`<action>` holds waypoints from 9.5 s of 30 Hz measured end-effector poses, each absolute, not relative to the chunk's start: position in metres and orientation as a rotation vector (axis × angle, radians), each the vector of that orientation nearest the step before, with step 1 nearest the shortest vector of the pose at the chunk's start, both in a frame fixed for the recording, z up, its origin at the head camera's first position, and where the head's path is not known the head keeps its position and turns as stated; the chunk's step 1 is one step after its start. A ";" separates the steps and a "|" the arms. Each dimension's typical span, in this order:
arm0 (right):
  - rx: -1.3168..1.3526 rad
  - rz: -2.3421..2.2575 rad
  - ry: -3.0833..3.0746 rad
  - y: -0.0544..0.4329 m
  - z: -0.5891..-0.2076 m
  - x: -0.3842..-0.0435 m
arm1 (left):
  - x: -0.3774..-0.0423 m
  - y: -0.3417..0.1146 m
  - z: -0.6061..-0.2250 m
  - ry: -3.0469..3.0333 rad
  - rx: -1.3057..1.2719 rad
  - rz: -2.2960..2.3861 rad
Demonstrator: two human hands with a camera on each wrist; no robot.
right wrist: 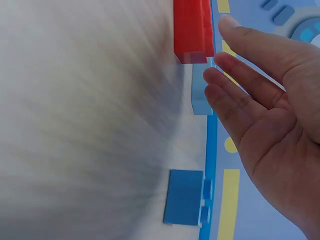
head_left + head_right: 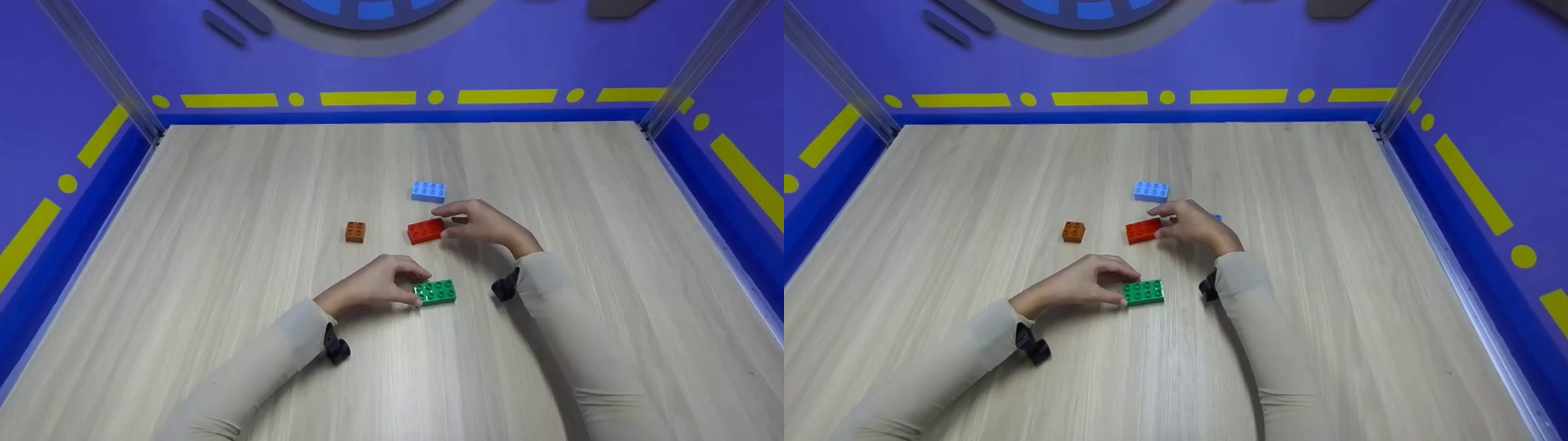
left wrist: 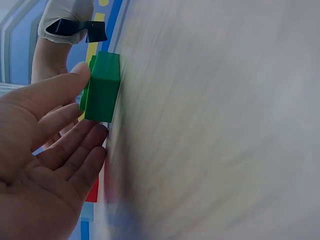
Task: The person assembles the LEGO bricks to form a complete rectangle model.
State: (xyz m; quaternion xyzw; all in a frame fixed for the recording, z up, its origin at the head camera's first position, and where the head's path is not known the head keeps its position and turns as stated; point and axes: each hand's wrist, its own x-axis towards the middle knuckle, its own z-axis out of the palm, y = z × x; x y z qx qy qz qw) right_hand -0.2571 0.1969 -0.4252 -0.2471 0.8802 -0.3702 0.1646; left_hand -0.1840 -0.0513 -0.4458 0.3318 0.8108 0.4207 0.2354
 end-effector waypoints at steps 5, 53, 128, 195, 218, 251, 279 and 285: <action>-0.706 -1.048 2.525 0.191 -0.429 -0.257 | -0.184 -0.051 -0.445 2.253 0.923 1.105; -0.607 -0.852 2.540 0.193 -0.422 -0.243 | -0.192 -0.067 -0.432 2.295 0.855 1.009; -0.762 -0.778 2.510 0.209 -0.417 -0.221 | -0.214 -0.073 -0.432 2.438 0.745 0.983; -0.673 -0.852 2.658 0.199 -0.400 -0.261 | -0.210 -0.065 -0.427 2.494 0.650 0.912; -0.464 -0.920 2.684 0.180 -0.406 -0.291 | -0.212 -0.064 -0.426 2.510 0.654 0.868; -0.337 -0.883 2.684 0.167 -0.419 -0.309 | -0.213 -0.065 -0.428 2.506 0.631 0.861; -0.321 -0.862 2.679 0.166 -0.418 -0.305 | -0.213 -0.070 -0.429 2.490 0.721 0.906; -0.340 -0.839 2.696 0.166 -0.418 -0.305 | -0.216 -0.070 -0.430 2.498 0.745 0.884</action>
